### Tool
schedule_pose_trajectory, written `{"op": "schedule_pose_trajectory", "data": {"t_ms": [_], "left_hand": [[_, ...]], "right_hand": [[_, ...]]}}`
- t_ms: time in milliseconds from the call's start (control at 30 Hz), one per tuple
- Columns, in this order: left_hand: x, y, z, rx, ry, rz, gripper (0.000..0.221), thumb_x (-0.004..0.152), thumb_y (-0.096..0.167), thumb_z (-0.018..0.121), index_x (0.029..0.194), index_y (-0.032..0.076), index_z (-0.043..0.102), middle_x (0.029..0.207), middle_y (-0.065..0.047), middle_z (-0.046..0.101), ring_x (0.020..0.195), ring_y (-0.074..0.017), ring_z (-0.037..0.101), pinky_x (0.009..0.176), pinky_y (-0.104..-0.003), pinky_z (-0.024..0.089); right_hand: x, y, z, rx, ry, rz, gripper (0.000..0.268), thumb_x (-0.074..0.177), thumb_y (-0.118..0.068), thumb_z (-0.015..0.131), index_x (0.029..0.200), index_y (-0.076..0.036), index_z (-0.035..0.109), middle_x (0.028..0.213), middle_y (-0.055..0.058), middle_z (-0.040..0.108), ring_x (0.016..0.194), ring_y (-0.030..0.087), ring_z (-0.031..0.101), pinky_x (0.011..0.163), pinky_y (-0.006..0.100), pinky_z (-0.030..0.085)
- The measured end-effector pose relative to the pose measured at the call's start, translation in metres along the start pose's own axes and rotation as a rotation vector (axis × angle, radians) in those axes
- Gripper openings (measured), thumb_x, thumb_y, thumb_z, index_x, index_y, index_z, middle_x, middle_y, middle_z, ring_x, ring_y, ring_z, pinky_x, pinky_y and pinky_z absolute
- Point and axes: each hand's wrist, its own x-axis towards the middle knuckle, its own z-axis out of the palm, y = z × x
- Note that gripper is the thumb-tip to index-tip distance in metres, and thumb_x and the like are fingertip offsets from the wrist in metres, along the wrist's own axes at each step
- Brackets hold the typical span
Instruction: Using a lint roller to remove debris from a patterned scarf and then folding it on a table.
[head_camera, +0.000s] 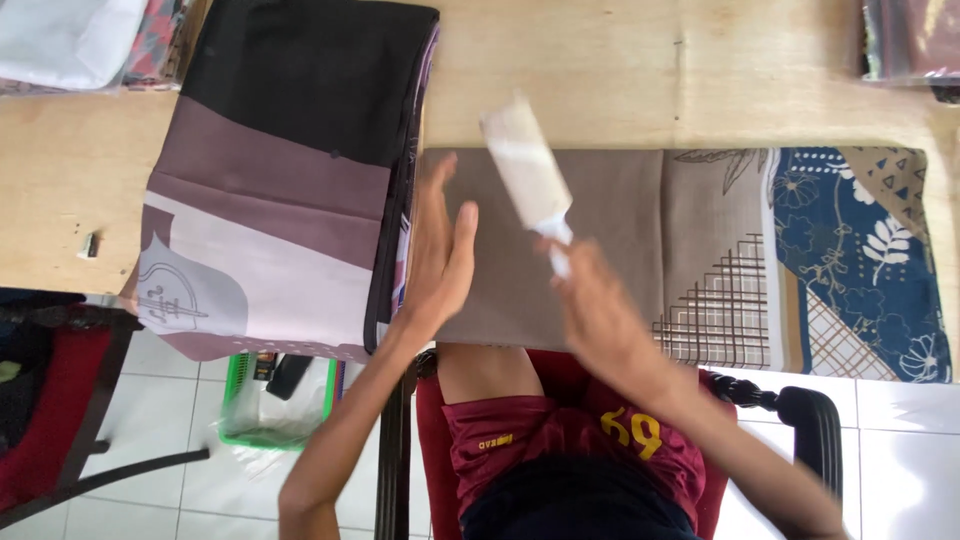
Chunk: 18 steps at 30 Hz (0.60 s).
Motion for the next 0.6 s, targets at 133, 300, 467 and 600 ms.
{"op": "schedule_pose_trajectory", "data": {"t_ms": [133, 300, 467, 600], "left_hand": [[0.029, -0.02, 0.016, 0.071, -0.105, -0.02, 0.07, 0.11, 0.051, 0.02, 0.165, 0.009, 0.016, 0.162, -0.032, 0.029, 0.15, -0.0534, 0.027, 0.121, -0.067, 0.012], [0.027, -0.015, 0.014, 0.177, -0.153, -0.01, 0.07, 0.109, 0.048, 0.016, 0.166, 0.008, 0.008, 0.168, -0.03, 0.017, 0.153, -0.0513, 0.023, 0.123, -0.064, 0.013], [0.026, -0.023, 0.015, 0.218, -0.15, -0.02, 0.068, 0.112, 0.045, 0.017, 0.166, 0.006, 0.002, 0.163, -0.036, 0.025, 0.153, -0.0494, 0.024, 0.125, -0.057, 0.013], [0.029, -0.032, 0.022, 0.438, -0.261, -0.048, 0.069, 0.112, 0.047, 0.012, 0.166, 0.005, 0.013, 0.172, -0.022, 0.009, 0.159, -0.0387, 0.006, 0.127, -0.052, 0.008]], "right_hand": [[-0.008, -0.016, 0.028, 0.089, -0.171, 0.122, 0.029, 0.106, -0.007, 0.043, 0.13, -0.013, 0.057, 0.094, 0.011, 0.06, 0.063, 0.028, 0.068, 0.053, 0.041, 0.055], [0.003, -0.004, 0.053, -0.105, -0.355, 0.12, 0.016, 0.105, -0.018, 0.047, 0.119, -0.026, 0.051, 0.077, 0.003, 0.061, 0.051, 0.022, 0.065, 0.042, 0.034, 0.046], [0.008, 0.004, 0.046, -0.097, -0.286, 0.075, 0.014, 0.098, -0.007, 0.053, 0.101, -0.018, 0.06, 0.063, 0.01, 0.068, 0.046, 0.026, 0.067, 0.042, 0.036, 0.049], [-0.001, 0.019, 0.013, -0.18, -0.108, 0.184, 0.013, 0.092, -0.006, 0.06, 0.09, -0.011, 0.073, 0.056, 0.014, 0.068, 0.039, 0.03, 0.064, 0.039, 0.039, 0.048]]}}
